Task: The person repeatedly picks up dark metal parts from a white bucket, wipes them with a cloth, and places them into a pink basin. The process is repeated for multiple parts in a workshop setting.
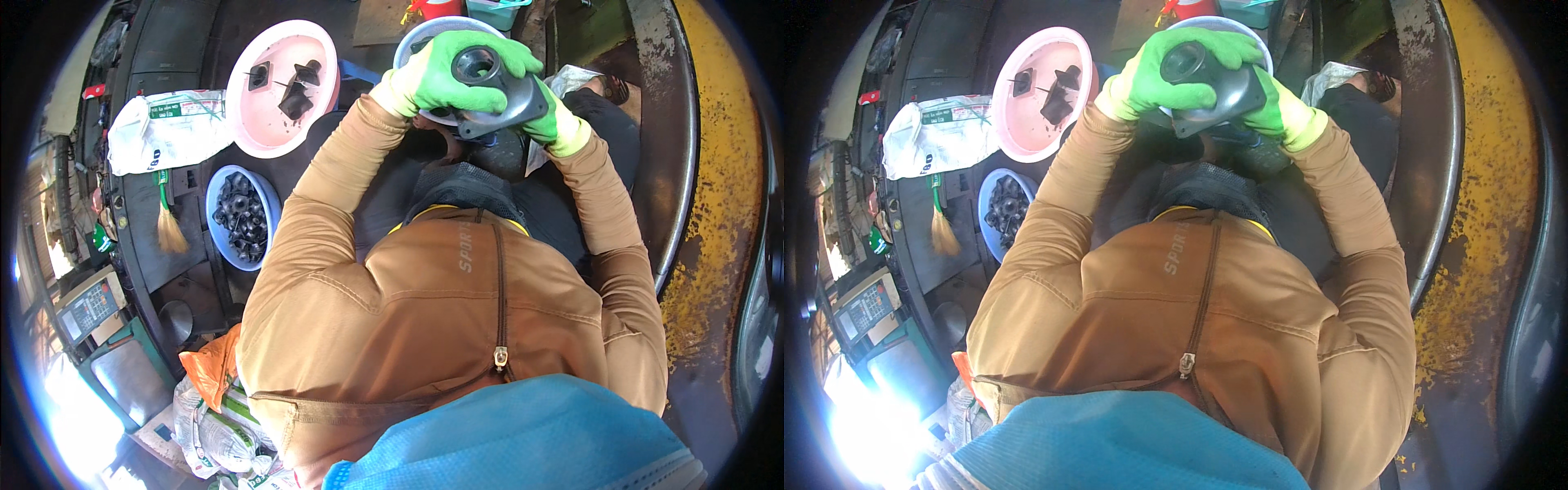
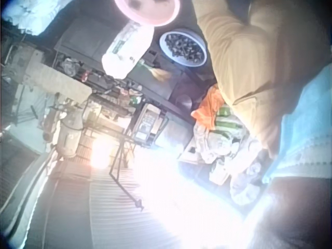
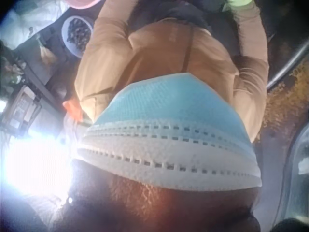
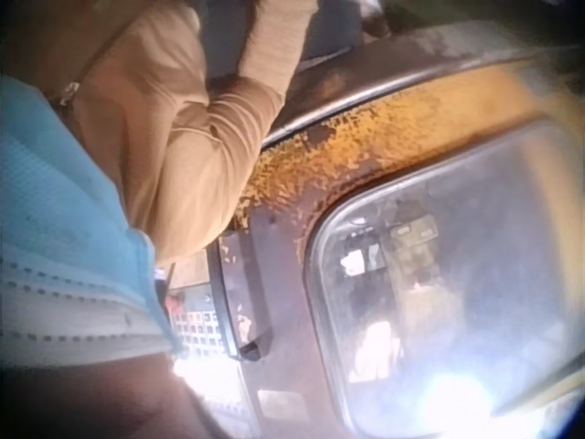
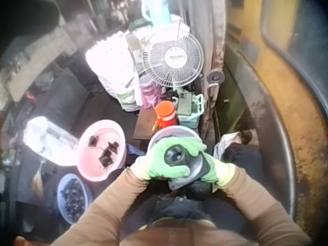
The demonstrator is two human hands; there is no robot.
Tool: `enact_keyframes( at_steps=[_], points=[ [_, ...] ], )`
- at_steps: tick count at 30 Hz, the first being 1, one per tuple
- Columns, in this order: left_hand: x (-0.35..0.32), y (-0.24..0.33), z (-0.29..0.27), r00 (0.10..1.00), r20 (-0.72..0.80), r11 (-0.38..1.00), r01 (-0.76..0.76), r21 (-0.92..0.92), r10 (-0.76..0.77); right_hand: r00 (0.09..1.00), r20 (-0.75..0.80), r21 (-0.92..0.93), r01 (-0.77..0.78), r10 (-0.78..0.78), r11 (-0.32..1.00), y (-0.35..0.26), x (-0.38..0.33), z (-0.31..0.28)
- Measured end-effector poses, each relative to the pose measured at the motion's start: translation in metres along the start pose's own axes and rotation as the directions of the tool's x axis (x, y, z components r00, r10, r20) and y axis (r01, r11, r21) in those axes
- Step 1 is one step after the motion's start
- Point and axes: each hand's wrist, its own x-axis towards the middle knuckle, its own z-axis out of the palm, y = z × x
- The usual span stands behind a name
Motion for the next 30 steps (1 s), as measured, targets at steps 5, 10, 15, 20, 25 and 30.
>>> enact_keyframes(
  at_steps=[5,10,15,20,25,30],
  points=[
    [0.011,-0.001,-0.01,0.923,0.37,0.981,-0.041,-0.188,0.109,0.999,0.013,0.179,-0.035,0.033,0.983,0.006,-0.008,0.01],
    [0.023,0.013,-0.026,0.991,0.112,0.97,-0.1,0.223,0.077,0.979,-0.204,0.194,0.061,-0.02,0.979,-0.015,0.015,0.002],
    [0.02,-0.005,0.027,0.86,-0.509,0.999,0.053,0.011,-0.04,0.748,-0.397,-0.608,0.219,-0.531,0.763,-0.013,0.036,0.005],
    [0.02,-0.024,0.041,0.788,-0.538,0.945,-0.161,0.286,0.298,0.731,-0.544,-0.467,0.145,-0.413,0.872,-0.001,0.021,0.02],
    [0.013,-0.004,0.029,0.886,-0.385,0.951,-0.162,0.262,0.258,0.857,-0.347,-0.564,0.134,-0.382,0.815,-0.015,0.01,0.013],
    [0.008,0.002,0.024,0.932,-0.288,0.962,-0.159,0.224,0.221,0.963,-0.186,-0.253,0.145,-0.195,0.957,-0.037,0.002,0.007]
  ],
)
